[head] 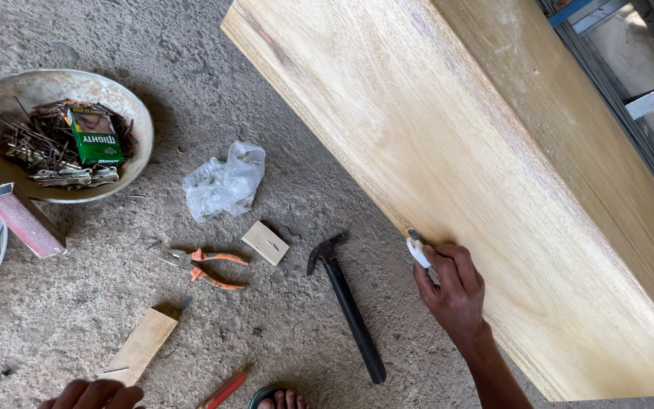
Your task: The person kneels on the floor fitting a small white plastic catch to a wooden block, then holds it against the edge of a wooden board and uses a screwdriver to drive screws into it. They pick nails and fasteners from bowls on the floor and reposition the block against the board while aligning it.
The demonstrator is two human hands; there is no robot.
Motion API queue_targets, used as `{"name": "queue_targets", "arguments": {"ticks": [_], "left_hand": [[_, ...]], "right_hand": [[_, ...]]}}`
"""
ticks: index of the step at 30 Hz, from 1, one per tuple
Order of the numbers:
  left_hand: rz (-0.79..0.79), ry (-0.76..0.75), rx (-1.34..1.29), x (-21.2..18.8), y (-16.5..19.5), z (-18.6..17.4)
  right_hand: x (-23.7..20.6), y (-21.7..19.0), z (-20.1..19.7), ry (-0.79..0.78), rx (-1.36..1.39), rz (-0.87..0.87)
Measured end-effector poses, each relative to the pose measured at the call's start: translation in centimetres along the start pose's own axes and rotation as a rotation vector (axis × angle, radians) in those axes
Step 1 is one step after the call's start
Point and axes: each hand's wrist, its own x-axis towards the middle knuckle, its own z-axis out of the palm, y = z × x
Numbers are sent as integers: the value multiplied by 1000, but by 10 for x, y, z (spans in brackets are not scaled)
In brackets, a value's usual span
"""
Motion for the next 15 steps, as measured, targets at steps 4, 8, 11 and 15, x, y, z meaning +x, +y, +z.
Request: {"name": "queue_targets", "arguments": {"ticks": [4,8,11,15], "left_hand": [[109,-20,27,41,16,-4],[195,-26,97,69,35,-30],[172,-244,146,85,44,-53],[176,-278,166,100,48,-54]], "right_hand": [[3,2,5,-50,-66,31],[7,10,9,-69,-93,87],[7,18,10,-51,-45,33],[3,28,9,-69,-26,29]]}}
